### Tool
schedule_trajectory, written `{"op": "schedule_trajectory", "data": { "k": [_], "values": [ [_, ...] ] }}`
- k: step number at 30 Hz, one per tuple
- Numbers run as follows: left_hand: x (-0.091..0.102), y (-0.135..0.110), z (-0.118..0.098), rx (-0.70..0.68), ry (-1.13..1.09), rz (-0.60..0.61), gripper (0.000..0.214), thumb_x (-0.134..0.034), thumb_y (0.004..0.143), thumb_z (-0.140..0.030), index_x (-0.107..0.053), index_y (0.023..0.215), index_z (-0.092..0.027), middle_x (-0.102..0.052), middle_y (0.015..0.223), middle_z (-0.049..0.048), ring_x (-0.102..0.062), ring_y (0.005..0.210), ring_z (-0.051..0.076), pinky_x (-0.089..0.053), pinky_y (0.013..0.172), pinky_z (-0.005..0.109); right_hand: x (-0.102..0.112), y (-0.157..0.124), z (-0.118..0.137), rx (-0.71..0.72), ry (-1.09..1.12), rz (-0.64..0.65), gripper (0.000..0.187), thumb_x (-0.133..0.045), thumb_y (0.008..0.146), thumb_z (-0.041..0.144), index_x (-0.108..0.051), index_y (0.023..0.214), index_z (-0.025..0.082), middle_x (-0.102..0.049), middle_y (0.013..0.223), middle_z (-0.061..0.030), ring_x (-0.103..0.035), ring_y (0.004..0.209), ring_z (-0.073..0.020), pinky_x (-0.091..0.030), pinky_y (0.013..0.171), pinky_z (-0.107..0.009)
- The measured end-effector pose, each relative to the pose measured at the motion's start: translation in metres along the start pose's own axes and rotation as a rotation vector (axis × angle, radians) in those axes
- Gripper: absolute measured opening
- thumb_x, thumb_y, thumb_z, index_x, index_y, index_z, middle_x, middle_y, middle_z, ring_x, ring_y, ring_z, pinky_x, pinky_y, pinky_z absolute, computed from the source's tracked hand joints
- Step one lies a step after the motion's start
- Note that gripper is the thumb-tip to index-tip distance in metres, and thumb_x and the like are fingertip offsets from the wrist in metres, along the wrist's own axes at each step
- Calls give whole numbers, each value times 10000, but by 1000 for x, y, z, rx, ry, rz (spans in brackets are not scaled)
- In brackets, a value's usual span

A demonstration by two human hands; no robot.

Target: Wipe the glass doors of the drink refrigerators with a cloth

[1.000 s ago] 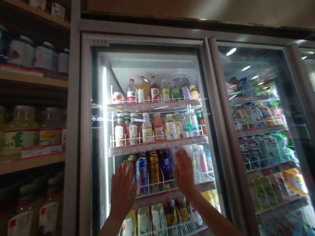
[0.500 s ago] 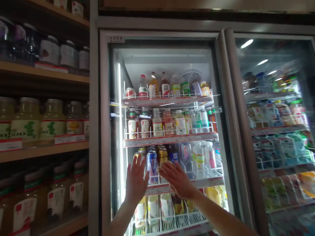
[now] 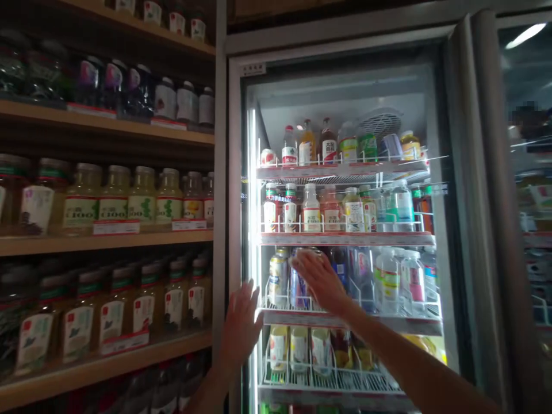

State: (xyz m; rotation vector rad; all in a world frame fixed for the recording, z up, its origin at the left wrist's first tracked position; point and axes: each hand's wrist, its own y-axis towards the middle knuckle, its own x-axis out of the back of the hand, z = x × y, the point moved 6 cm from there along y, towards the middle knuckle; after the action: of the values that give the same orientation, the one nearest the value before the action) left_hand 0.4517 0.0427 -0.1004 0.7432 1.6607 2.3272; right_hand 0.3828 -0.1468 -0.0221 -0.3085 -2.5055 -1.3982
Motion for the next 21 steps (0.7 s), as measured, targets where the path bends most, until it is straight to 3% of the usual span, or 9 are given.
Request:
{"op": "schedule_trajectory", "data": {
  "k": [2,4,7,9,15,17,19,21],
  "values": [
    [1,-7,5,15,17,31,499,-384,879,-249,-384,1372,-169,-405,1435,115,-310,1364,242,-307,1089,464,5,23,-14,-205,-20,-65,630,-424,815,129,-311,1430,206,-321,1497,-67,-226,1400,-242,-188,1120,-481],
    [3,-15,9,32,27,69,504,-388,875,-251,-383,1373,-180,-393,1443,108,-310,1364,240,-311,1087,462,0,29,-4,-214,-6,-80,635,-439,810,137,-312,1431,187,-319,1496,-85,-208,1405,-250,-194,1115,-480],
    [12,-26,17,50,42,82,533,-395,866,-241,-347,1394,-187,-389,1446,106,-318,1360,239,-317,1083,458,-20,13,46,113,55,-29,637,-455,802,127,-326,1422,202,-369,1475,-41,-213,1403,-199,-164,1139,-422],
    [18,-30,25,74,43,71,560,-383,862,-223,-303,1416,-188,-395,1443,110,-325,1357,235,-315,1084,462,-29,11,69,239,88,-18,613,-449,815,128,-345,1412,219,-399,1459,-9,-243,1389,-173,-138,1153,-398],
    [26,-30,34,151,2,47,594,-366,881,-239,-200,1451,-202,-372,1455,124,-321,1359,241,-311,1080,491,-31,74,57,-122,129,-49,647,-414,809,73,-309,1432,214,-367,1473,-70,-265,1386,-227,-162,1132,-473],
    [27,-33,33,139,-9,36,584,-369,884,-242,-215,1446,-205,-369,1457,125,-329,1355,242,-323,1073,485,-40,65,79,-12,164,-18,643,-424,812,80,-307,1432,203,-388,1461,-75,-274,1380,-225,-184,1130,-462],
    [28,-38,35,128,1,30,565,-359,890,-241,-232,1439,-199,-378,1450,130,-344,1347,241,-334,1066,476,-50,41,108,208,209,38,613,-445,830,125,-317,1426,193,-419,1442,-67,-286,1373,-204,-198,1137,-430],
    [30,-41,39,119,19,19,553,-359,896,-257,-245,1432,-188,-385,1443,140,-353,1341,248,-342,1059,474,-53,22,122,355,231,61,569,-440,854,167,-340,1413,195,-454,1418,-48,-303,1362,-180,-181,1149,-400]
  ]
}}
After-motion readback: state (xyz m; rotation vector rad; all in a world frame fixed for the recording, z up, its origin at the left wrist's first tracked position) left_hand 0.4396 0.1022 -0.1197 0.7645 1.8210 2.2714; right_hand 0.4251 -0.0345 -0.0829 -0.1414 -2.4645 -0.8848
